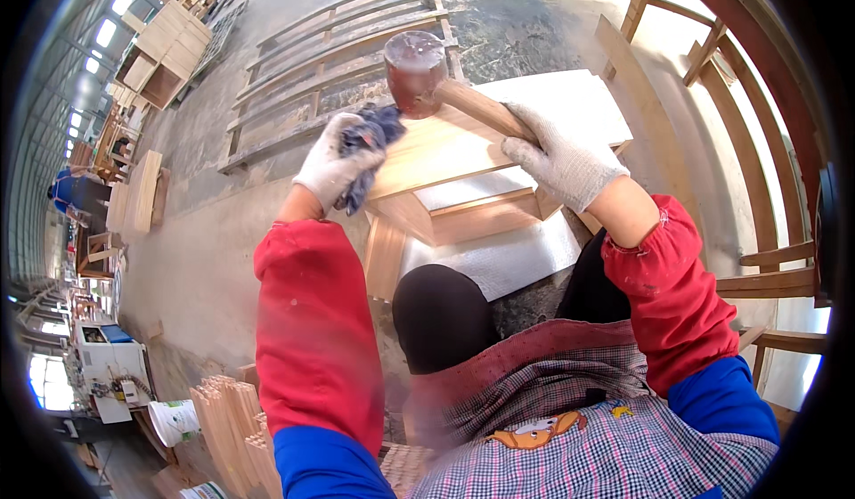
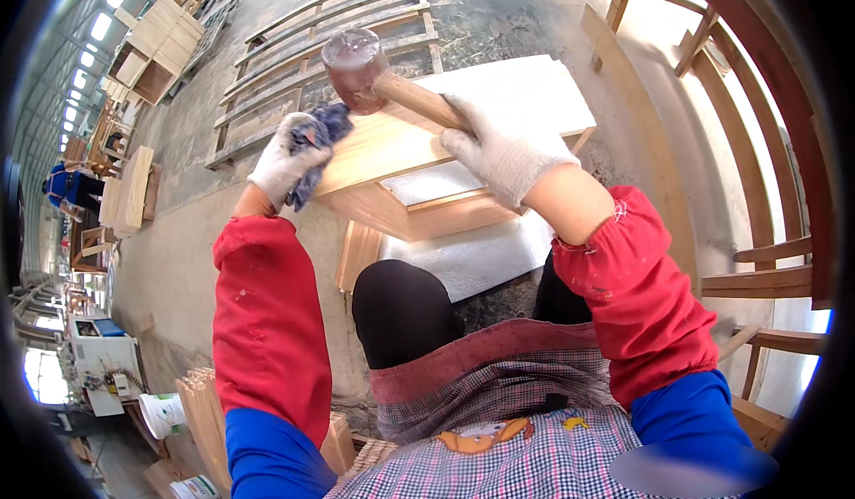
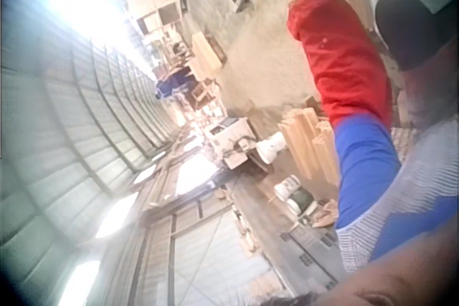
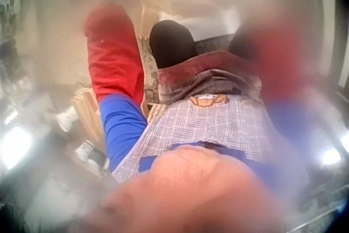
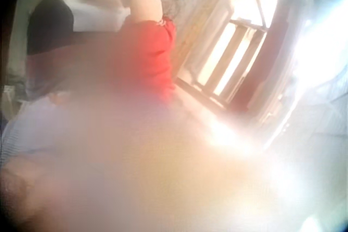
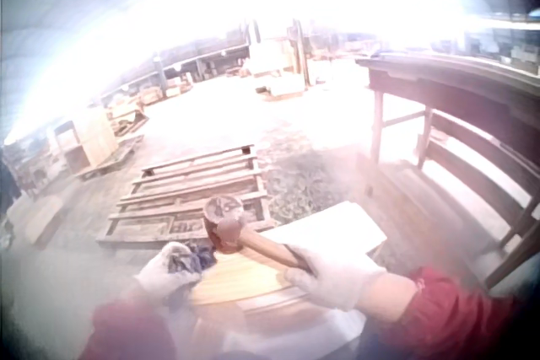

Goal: The person joins wooden boards together with a mallet to assemble a frame and then hammers the joints to secure them.

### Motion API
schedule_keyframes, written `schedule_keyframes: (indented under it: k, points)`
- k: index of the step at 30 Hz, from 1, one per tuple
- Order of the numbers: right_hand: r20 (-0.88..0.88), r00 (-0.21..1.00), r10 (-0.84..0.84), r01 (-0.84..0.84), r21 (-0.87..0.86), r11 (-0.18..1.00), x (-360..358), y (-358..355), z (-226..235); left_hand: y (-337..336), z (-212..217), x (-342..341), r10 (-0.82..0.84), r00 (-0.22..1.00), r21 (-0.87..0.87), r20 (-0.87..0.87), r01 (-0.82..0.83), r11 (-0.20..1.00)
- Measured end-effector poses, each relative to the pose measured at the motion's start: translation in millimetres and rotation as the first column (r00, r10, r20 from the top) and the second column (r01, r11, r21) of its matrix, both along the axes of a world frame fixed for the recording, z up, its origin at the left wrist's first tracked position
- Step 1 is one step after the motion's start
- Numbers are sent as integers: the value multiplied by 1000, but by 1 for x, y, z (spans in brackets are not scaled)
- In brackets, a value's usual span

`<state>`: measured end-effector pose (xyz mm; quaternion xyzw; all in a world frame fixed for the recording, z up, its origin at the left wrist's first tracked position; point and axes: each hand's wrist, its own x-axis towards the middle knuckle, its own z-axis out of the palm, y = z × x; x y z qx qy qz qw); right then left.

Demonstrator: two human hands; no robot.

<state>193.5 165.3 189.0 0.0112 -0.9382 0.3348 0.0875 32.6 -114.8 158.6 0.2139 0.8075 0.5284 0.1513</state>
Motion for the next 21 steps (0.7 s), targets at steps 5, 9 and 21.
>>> schedule_keyframes:
  k: [5,9,21]
  points:
    - [10,1000,2,-2,-5,1000,-3,-4,1,3,-11,-13,221,974,237,52,-227,945]
    - [59,998,39,-36,-41,998,-11,3,3,7,-22,-17,311,950,352,19,-298,887]
    - [36,997,67,-67,-1,998,1,21,2,4,-19,38,552,790,545,267,-597,589]
